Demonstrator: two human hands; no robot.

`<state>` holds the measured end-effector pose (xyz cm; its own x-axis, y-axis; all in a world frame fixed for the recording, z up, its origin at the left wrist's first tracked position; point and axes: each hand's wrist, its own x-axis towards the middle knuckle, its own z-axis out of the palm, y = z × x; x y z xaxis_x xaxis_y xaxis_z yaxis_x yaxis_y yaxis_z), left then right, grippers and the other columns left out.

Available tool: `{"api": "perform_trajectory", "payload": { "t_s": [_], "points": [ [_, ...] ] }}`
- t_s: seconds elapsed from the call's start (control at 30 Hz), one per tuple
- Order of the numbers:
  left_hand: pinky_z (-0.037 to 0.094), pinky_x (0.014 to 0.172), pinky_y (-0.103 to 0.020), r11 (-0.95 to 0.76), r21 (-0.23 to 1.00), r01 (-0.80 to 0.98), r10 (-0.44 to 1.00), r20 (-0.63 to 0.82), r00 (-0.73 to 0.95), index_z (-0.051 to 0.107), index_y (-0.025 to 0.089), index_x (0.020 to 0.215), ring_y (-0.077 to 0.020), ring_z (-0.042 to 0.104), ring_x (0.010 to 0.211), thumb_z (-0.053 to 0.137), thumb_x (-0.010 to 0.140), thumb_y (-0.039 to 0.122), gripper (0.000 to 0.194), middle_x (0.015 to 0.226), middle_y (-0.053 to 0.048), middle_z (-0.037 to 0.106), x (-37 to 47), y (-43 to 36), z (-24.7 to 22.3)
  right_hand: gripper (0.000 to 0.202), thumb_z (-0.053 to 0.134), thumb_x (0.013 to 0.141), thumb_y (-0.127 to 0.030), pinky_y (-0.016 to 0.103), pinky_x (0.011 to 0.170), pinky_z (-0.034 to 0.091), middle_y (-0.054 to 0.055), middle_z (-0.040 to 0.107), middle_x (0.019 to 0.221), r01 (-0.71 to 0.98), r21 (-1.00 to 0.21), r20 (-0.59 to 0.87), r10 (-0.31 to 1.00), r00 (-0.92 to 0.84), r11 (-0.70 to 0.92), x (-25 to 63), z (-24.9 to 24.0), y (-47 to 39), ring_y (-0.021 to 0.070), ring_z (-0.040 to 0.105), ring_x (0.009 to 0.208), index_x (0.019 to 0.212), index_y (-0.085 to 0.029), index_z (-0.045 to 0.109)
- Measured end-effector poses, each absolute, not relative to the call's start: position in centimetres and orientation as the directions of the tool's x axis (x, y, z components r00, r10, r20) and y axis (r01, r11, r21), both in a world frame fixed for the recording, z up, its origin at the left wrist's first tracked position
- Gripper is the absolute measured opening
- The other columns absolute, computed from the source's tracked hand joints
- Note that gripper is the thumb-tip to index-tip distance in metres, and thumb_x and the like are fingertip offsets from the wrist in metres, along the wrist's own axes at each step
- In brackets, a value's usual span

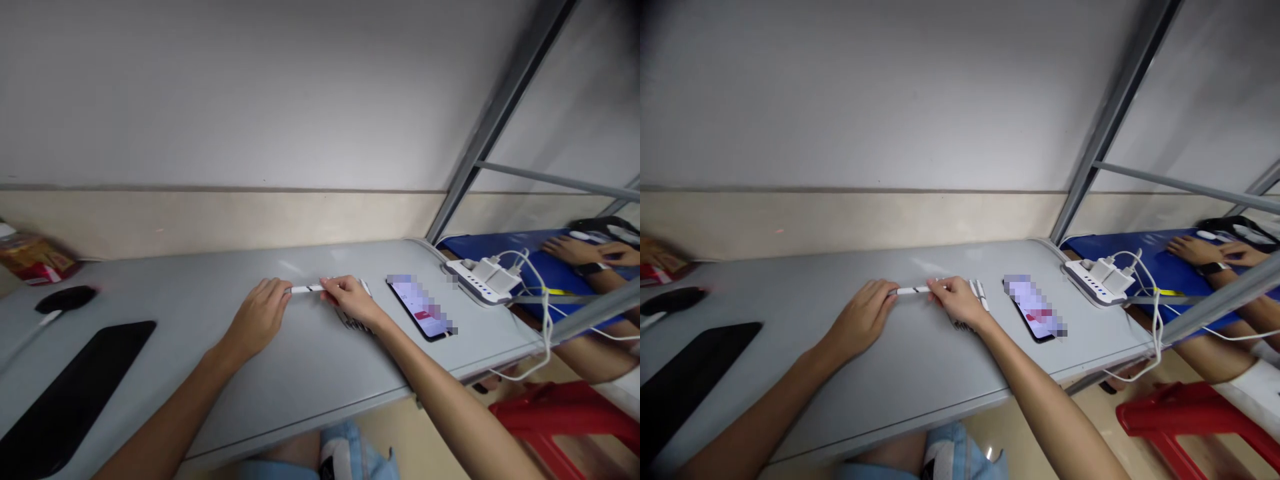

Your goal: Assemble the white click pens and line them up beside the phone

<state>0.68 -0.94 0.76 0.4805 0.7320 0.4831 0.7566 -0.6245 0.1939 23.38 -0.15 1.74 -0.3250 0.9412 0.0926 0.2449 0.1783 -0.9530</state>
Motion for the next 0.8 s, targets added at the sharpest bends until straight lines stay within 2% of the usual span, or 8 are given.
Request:
{"api": "perform_trajectory", "payload": {
  "t_s": [0.13,0.3,0.43,0.5,0.57,0.67,0.73,0.8],
  "points": [
    [0.041,0.08,-0.036,-0.636,0.185,0.749,0.725,0.477,0.498,0.054,0.019,0.104,-0.0201,0.049,0.085,0.032,0.099,0.026,0.023,0.091,-0.004,0.058,0.8,-1.0,0.8,0.054,0.044,0.087,-0.064,0.024,0.047,0.023,-0.004,0.036,0.054,0.23,-0.958,0.084,0.934,-0.347,0.172,23.3,1.5,-0.1,0.0082,0.03,0.047,0.065,-0.016,0.059],
    [0.039,0.072,-0.035,-0.611,0.172,0.773,0.729,0.502,0.465,0.053,0.019,0.085,-0.0201,0.046,0.076,0.031,0.096,0.018,0.024,0.078,-0.004,0.056,0.9,-1.0,0.8,0.053,0.043,0.09,-0.06,0.024,0.048,0.023,-0.004,0.036,0.054,0.233,-0.953,0.085,0.907,-0.413,0.195,23.5,1.5,-0.1,0.0086,0.03,0.048,0.068,-0.016,0.059],
    [0.038,0.068,-0.033,-0.572,0.205,0.794,0.751,0.52,0.406,0.049,0.021,0.074,-0.0198,0.047,0.071,0.034,0.087,0.007,0.023,0.07,-0.002,0.054,0.9,-1.0,0.6,0.046,0.044,0.093,-0.052,0.024,0.053,0.028,-0.004,0.041,0.055,0.317,-0.872,0.222,0.878,-0.424,0.374,23.4,1.7,-0.4,0.0096,0.036,0.052,0.07,-0.016,0.06],
    [0.039,0.067,-0.032,-0.545,0.264,0.796,0.778,0.513,0.363,0.049,0.021,0.073,-0.0191,0.049,0.07,0.036,0.084,0.007,0.022,0.069,-0.002,0.053,0.8,-0.9,0.4,0.038,0.047,0.094,-0.045,0.024,0.058,0.033,-0.001,0.052,0.063,0.363,-0.794,0.341,0.852,-0.398,0.487,23.3,1.9,-0.6,0.0109,0.043,0.059,0.076,-0.016,0.064],
    [0.04,0.068,-0.031,-0.525,0.341,0.78,0.804,0.499,0.323,0.049,0.022,0.075,-0.0181,0.051,0.072,0.036,0.085,0.009,0.022,0.071,-0.001,0.055,0.7,-0.7,0.0,0.028,0.05,0.093,-0.038,0.024,0.064,0.037,0.003,0.063,0.079,0.369,-0.75,0.423,0.827,-0.371,0.549,23.2,2.0,-0.7,0.0128,0.051,0.068,0.089,-0.018,0.068],
    [0.042,0.07,-0.03,-0.526,0.397,0.752,0.819,0.476,0.321,0.051,0.022,0.078,-0.0176,0.053,0.075,0.036,0.089,0.013,0.021,0.076,-0.001,0.057,0.7,-0.4,-0.4,0.029,0.06,0.088,-0.036,0.024,0.067,0.041,0.006,0.067,0.098,0.349,-0.765,0.449,0.836,-0.314,0.542,23.1,1.9,-0.8,0.0142,0.057,0.076,0.111,-0.02,0.066],
    [0.042,0.072,-0.03,-0.54,0.386,0.748,0.811,0.477,0.338,0.052,0.021,0.08,-0.018,0.053,0.077,0.035,0.092,0.016,0.021,0.078,-0.001,0.058,0.7,-0.4,-0.5,0.03,0.059,0.088,-0.038,0.024,0.064,0.041,0.004,0.067,0.086,0.382,-0.785,0.397,0.869,-0.294,0.488,23.1,1.7,-0.7,0.0132,0.055,0.068,0.109,-0.018,0.067],
    [0.042,0.073,-0.032,-0.547,0.368,0.752,0.807,0.47,0.357,0.053,0.021,0.08,-0.0186,0.053,0.078,0.034,0.095,0.021,0.024,0.077,-0.002,0.058,0.8,-0.4,-0.4,0.026,0.053,0.092,-0.037,0.024,0.061,0.039,0.002,0.064,0.074,0.416,-0.783,0.36,0.882,-0.303,0.462,23.1,1.6,-0.6,0.0123,0.053,0.062,0.097,-0.017,0.069]
  ]
}}
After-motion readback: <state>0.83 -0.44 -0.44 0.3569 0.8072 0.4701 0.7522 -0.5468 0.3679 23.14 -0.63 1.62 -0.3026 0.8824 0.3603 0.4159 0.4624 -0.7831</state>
